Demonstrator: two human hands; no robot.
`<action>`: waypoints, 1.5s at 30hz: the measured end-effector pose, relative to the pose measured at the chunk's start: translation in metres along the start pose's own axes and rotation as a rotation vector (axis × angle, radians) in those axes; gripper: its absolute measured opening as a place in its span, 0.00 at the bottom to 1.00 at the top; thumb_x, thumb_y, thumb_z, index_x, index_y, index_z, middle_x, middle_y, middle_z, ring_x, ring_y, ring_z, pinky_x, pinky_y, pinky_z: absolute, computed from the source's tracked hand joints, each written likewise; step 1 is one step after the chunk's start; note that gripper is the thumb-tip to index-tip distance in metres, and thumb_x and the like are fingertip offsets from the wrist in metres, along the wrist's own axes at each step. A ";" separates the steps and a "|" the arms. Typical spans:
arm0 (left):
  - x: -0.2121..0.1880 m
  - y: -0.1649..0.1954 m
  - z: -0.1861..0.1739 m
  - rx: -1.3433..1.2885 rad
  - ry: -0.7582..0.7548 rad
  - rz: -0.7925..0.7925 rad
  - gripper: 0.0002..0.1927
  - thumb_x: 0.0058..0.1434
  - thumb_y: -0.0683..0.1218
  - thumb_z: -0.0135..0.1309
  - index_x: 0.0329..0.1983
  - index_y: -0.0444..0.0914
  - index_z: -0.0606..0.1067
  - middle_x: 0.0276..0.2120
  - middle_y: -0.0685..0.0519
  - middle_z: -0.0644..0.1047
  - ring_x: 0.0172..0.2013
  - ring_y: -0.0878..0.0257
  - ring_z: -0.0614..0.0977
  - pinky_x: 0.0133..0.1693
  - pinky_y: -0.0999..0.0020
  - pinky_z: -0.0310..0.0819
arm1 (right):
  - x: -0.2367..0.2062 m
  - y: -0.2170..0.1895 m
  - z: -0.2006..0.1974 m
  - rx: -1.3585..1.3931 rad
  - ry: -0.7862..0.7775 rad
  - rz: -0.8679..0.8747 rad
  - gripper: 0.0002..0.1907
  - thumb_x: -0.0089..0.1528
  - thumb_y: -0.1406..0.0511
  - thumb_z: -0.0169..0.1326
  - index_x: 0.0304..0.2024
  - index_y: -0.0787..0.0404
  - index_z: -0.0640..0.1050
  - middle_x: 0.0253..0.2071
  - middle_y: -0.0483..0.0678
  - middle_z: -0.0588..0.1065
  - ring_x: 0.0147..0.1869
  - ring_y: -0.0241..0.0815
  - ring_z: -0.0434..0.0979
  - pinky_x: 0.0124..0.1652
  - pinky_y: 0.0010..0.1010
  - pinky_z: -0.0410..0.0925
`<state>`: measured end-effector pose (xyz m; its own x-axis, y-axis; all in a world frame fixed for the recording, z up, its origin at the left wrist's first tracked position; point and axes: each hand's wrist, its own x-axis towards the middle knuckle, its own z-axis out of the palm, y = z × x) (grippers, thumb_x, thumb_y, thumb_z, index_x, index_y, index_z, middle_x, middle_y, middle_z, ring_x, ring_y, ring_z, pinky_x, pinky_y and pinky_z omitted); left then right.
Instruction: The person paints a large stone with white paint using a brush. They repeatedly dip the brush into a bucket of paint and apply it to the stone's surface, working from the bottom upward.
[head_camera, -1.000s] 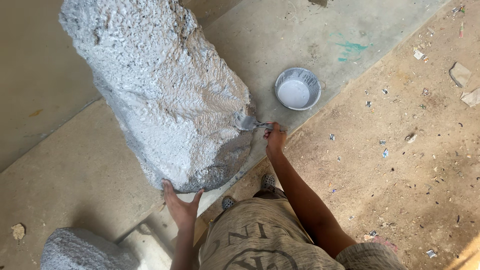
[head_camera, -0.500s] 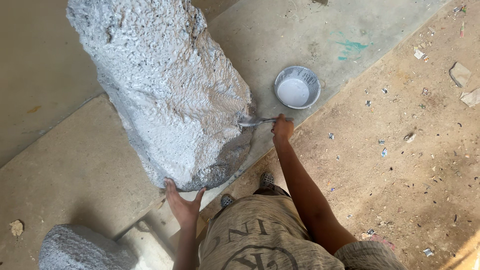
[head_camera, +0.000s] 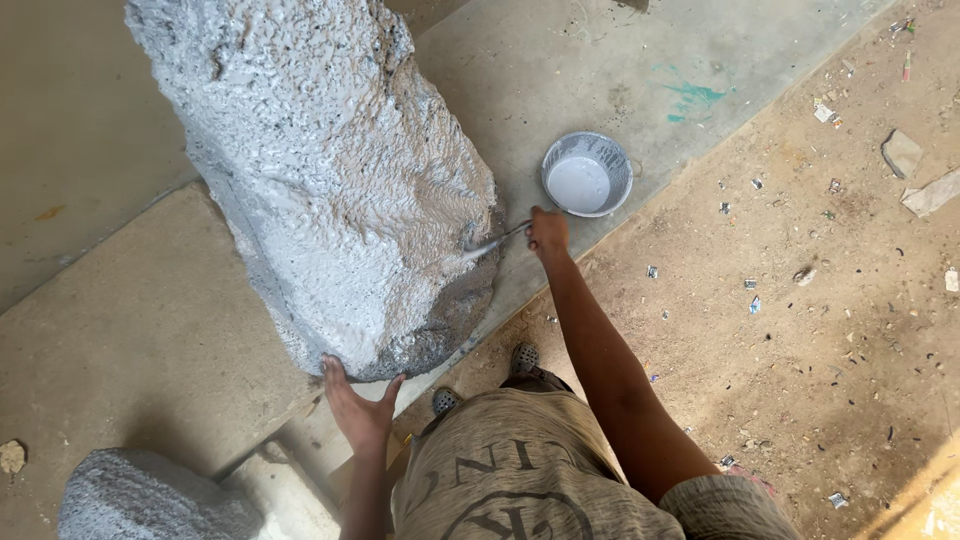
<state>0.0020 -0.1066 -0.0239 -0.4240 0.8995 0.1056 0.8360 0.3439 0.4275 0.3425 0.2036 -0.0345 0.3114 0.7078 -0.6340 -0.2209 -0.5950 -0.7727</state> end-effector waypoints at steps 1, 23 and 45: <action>0.000 0.000 0.000 0.009 -0.010 -0.007 0.68 0.42 0.70 0.68 0.74 0.26 0.52 0.73 0.35 0.56 0.73 0.44 0.57 0.72 0.46 0.50 | 0.000 0.000 0.000 0.035 0.040 0.001 0.11 0.62 0.63 0.52 0.27 0.62 0.71 0.18 0.47 0.68 0.16 0.37 0.63 0.15 0.30 0.57; 0.001 0.004 -0.002 -0.001 -0.046 -0.063 0.68 0.41 0.68 0.70 0.74 0.27 0.52 0.74 0.37 0.56 0.74 0.46 0.56 0.72 0.47 0.50 | -0.015 0.003 -0.002 -0.205 0.250 -0.178 0.21 0.63 0.58 0.52 0.26 0.69 0.82 0.20 0.50 0.77 0.18 0.39 0.75 0.20 0.31 0.71; 0.001 -0.003 0.001 0.019 -0.085 -0.079 0.68 0.41 0.70 0.68 0.75 0.29 0.51 0.75 0.40 0.54 0.75 0.48 0.55 0.73 0.51 0.47 | -0.066 0.015 0.006 -0.146 0.342 -0.399 0.21 0.65 0.61 0.53 0.29 0.75 0.80 0.21 0.54 0.77 0.18 0.40 0.77 0.19 0.30 0.74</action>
<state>-0.0006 -0.1068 -0.0264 -0.4582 0.8888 -0.0046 0.8080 0.4187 0.4144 0.3130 0.1501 -0.0039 0.6328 0.7401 -0.2277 0.0993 -0.3692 -0.9240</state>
